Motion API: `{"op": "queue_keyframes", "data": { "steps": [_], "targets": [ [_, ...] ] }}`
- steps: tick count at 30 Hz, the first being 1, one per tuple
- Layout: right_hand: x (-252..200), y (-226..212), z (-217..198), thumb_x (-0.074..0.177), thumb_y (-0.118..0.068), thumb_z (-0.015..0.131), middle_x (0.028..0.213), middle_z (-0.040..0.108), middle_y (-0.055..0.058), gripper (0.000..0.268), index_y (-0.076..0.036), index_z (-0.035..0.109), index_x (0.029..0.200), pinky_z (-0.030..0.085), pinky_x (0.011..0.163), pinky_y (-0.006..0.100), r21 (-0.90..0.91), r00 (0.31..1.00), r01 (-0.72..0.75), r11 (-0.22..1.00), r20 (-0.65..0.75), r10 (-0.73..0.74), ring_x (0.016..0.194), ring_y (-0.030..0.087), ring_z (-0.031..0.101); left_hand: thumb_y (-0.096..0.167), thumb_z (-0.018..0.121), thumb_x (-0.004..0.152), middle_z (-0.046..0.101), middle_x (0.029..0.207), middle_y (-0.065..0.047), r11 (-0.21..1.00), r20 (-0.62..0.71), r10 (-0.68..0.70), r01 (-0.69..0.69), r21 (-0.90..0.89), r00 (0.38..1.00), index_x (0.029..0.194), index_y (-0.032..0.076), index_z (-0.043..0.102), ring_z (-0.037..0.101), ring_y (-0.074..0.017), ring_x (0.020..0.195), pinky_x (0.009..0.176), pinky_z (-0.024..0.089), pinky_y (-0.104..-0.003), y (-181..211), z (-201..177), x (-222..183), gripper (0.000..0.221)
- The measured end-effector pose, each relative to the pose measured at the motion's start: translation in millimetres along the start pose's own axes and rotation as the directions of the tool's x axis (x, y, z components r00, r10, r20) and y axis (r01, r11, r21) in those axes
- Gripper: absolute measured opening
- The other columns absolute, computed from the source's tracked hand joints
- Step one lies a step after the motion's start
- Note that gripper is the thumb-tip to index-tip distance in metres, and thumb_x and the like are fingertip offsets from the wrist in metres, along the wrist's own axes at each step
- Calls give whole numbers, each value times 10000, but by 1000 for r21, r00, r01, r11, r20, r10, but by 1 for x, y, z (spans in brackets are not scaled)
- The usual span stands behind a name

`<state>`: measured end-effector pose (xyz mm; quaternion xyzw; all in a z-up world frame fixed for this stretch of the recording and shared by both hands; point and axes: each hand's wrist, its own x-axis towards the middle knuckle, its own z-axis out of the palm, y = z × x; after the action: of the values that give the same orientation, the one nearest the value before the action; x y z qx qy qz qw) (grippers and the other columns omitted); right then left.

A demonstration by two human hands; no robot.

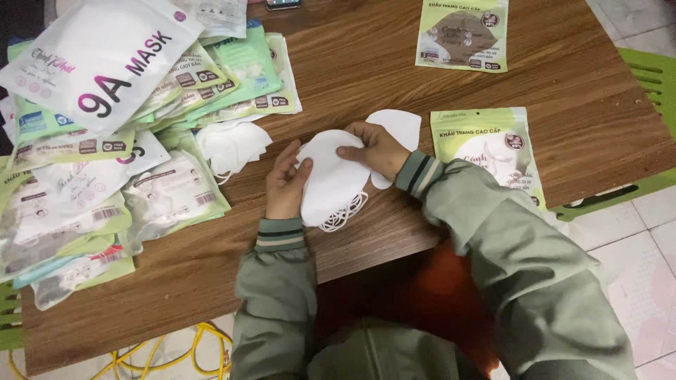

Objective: Stacking individual white face masks into neat piles on a wooden table.

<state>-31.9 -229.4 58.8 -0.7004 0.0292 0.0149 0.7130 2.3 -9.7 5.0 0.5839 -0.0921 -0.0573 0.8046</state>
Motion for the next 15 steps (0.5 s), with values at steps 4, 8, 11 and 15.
{"op": "queue_keyframes", "data": {
  "steps": [4, 8, 11, 15],
  "targets": [
    [9, -8, -23, 908, -166, 777, 838, 660, 41, 206, -39, 701, 1052, 525, 721, 257, -116, 997, 75, 990, 14, -74, 784, 147, 609, 109, 731, 992, 554, 1465, -139, 999, -6, 33, -33, -5, 999, 1002, 28, 724, 585, -264, 1287, 1081, 513, -404, -18, -12, 7, 81],
    [16, -10, -73, 915, -226, 776, 980, 702, 154, 247, -107, 702, 1118, 538, 829, 465, -747, 957, 122, 653, -87, -278, 957, 367, 682, 94, 621, 1051, 529, 1507, -126, 990, -55, 49, -56, -129, 997, 1103, 17, 707, 572, -227, 1314, 1090, 511, -387, 21, -8, -3, 127],
    [14, -21, -92, 882, -391, 782, 1217, 658, 185, 511, -113, 653, 1291, 498, 1004, 510, -911, 977, -153, 382, -197, -78, 1216, 415, 583, 114, 580, 1067, 612, 1371, -124, 970, -111, -18, -10, -242, 994, 1161, 43, 669, 633, -226, 1223, 1037, 563, -383, 17, -14, -1, 148],
    [21, -13, -104, 813, -531, 827, 1401, 577, 200, 804, -137, 554, 1459, 431, 1074, 565, -926, 956, -292, 238, -274, 106, 1377, 409, 455, 130, 613, 1053, 719, 1185, -85, 874, -139, -161, 76, -480, 977, 1192, 87, 646, 723, -201, 1073, 963, 629, -368, -7, -37, 5, 149]
  ]
}}
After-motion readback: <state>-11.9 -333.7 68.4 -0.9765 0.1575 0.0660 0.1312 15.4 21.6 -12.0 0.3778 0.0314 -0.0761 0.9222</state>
